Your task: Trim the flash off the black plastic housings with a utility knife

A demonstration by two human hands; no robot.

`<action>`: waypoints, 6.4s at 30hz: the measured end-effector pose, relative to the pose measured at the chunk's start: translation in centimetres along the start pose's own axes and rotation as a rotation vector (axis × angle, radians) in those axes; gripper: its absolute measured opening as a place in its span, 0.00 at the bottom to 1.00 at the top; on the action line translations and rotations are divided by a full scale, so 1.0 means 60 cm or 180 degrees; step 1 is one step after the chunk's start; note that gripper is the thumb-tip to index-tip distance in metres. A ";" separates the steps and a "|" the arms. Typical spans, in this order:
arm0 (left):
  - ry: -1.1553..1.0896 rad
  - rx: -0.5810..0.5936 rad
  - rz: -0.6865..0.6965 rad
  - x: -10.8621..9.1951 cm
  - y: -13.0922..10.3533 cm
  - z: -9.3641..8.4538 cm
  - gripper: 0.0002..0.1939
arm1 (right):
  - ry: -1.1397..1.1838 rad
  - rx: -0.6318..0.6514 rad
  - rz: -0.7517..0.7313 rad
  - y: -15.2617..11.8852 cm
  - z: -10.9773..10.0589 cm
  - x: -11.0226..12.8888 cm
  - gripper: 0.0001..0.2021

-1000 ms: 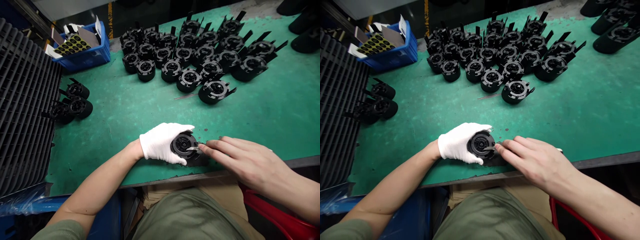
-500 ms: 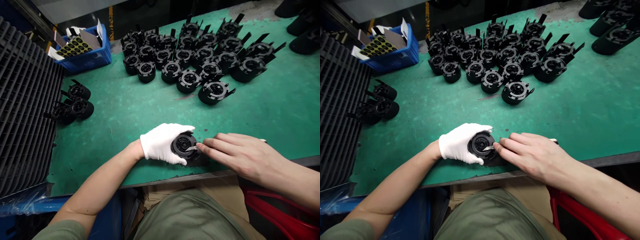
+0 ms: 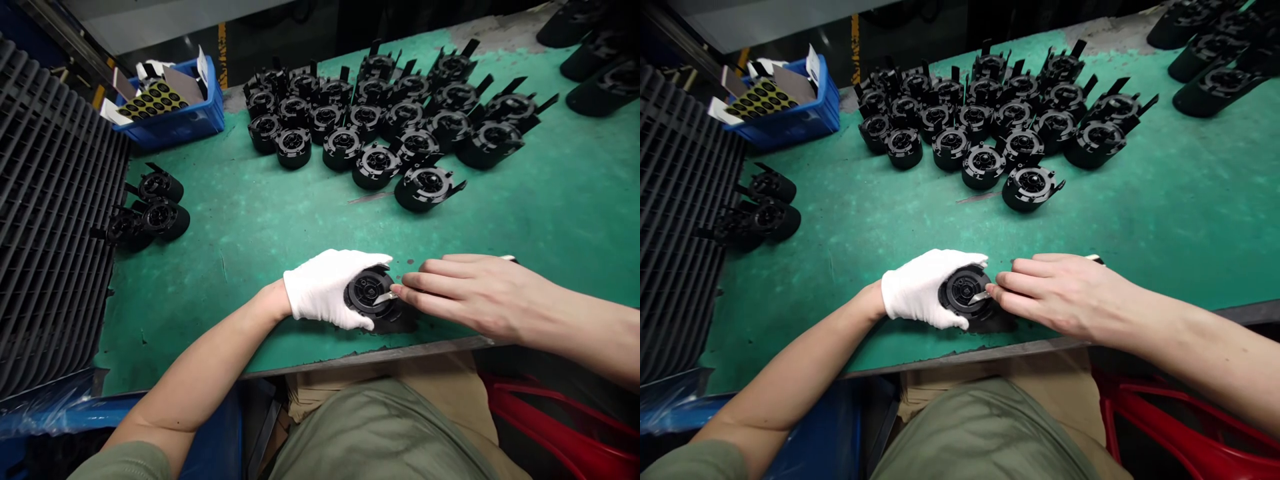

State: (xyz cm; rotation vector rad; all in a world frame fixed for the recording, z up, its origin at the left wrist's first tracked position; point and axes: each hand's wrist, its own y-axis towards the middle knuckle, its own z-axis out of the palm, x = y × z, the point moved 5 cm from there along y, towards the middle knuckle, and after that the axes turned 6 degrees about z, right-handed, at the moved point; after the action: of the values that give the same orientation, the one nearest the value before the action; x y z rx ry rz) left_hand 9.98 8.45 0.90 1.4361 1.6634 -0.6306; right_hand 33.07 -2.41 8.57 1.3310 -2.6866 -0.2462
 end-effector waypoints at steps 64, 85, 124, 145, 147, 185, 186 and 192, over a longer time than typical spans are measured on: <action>0.0511 -0.0673 0.0373 0.000 -0.023 0.019 0.47 | -0.0291 -0.0572 0.2601 -0.061 0.005 0.157 0.18; 0.0424 -0.0530 0.0070 -0.001 -0.017 0.017 0.47 | -0.0104 -0.0564 0.2670 -0.068 0.012 0.160 0.30; 0.0665 -0.0733 -0.0193 -0.015 0.000 0.068 0.63 | 0.1048 -0.1447 0.2825 -0.051 0.015 0.093 0.21; -0.0046 -0.0735 -0.0138 -0.006 -0.011 0.019 0.63 | 0.0570 -0.1141 0.2501 -0.035 -0.002 0.053 0.13; -0.0259 -0.0622 0.0043 -0.008 -0.016 0.017 0.57 | 0.0545 -0.1047 0.2254 -0.026 -0.001 0.048 0.17; 0.0241 0.0223 -0.0228 -0.011 0.010 -0.029 0.47 | 0.0787 -0.0330 0.1080 0.003 0.027 -0.037 0.28; 0.0226 0.0211 -0.0222 -0.012 0.010 -0.029 0.46 | 0.0781 -0.0356 0.1047 0.005 0.026 -0.040 0.27; 0.0191 0.0210 -0.0276 -0.013 0.010 -0.032 0.45 | 0.0646 -0.0333 0.0666 0.024 0.021 -0.055 0.25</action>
State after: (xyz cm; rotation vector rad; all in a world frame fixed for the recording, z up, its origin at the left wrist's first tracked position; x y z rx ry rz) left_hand 10.04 9.70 2.66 1.4482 1.7741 -0.7026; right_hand 33.68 1.21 7.46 0.9797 -2.5765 -0.2126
